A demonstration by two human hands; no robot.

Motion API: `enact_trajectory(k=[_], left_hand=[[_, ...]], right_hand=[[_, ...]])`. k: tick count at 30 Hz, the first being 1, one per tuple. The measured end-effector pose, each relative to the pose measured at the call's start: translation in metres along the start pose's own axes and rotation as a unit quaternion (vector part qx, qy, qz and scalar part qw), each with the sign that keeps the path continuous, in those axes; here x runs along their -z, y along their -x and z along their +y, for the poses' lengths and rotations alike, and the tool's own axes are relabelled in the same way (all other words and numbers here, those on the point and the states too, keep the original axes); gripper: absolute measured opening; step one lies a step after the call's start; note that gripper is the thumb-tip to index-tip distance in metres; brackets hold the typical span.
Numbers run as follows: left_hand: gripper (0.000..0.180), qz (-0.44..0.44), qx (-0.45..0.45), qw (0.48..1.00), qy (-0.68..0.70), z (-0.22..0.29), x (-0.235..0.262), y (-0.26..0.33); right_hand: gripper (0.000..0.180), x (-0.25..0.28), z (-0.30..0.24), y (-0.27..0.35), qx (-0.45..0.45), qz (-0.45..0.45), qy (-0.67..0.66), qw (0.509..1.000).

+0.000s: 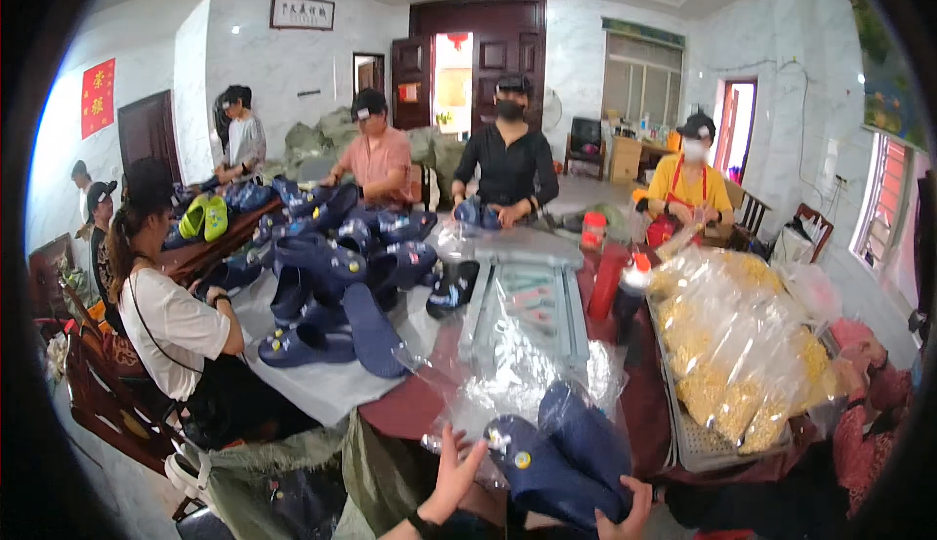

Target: Packing blue clog-style shoes into plastic bags at an industrial workstation.

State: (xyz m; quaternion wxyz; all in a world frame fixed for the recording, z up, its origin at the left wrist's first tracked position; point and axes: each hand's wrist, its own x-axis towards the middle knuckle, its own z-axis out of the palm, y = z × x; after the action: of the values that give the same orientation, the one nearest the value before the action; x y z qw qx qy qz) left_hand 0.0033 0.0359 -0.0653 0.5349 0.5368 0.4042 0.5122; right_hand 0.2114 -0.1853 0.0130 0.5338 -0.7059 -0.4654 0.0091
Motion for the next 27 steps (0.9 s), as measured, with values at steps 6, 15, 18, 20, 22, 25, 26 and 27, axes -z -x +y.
enact_trajectory(k=[6, 15, 18, 20, 22, 25, 26, 27], left_hand=[[0.086, -0.062, 0.11, 0.977, 0.17, 0.061, -0.021, -0.009], [0.082, -0.085, 0.134, 0.958, 0.237, 0.023, 0.007, -0.028], [0.074, -0.035, 0.154, 0.979, 0.13, 0.033, 0.002, -0.017], [0.067, -0.047, 0.128, 0.986, 0.097, 0.042, -0.002, -0.011], [0.068, -0.048, 0.083, 0.994, 0.051, 0.042, -0.001, -0.005], [0.066, -0.034, -0.03, 0.998, -0.034, 0.038, 0.003, 0.0], [0.065, -0.031, -0.052, 0.994, -0.094, 0.046, 0.002, 0.004], [0.064, -0.028, -0.073, 0.985, -0.154, 0.055, 0.0, 0.008]], right_hand=[[0.064, -0.05, -0.017, -0.033, 0.042, 0.008, -0.03, 0.999], [0.073, -0.083, -0.024, -0.042, 0.06, -0.094, -0.098, 0.989], [0.071, -0.075, -0.016, -0.037, 0.047, -0.129, -0.088, 0.987], [0.07, -0.07, -0.01, -0.033, 0.045, -0.12, -0.098, 0.987], [0.069, -0.065, -0.009, -0.029, 0.04, -0.111, -0.113, 0.987], [0.07, -0.058, -0.016, -0.029, 0.037, -0.131, -0.1, 0.986], [0.07, -0.058, -0.015, -0.031, 0.043, -0.128, -0.099, 0.986], [0.068, -0.058, -0.01, -0.028, 0.042, -0.123, -0.097, 0.987]])
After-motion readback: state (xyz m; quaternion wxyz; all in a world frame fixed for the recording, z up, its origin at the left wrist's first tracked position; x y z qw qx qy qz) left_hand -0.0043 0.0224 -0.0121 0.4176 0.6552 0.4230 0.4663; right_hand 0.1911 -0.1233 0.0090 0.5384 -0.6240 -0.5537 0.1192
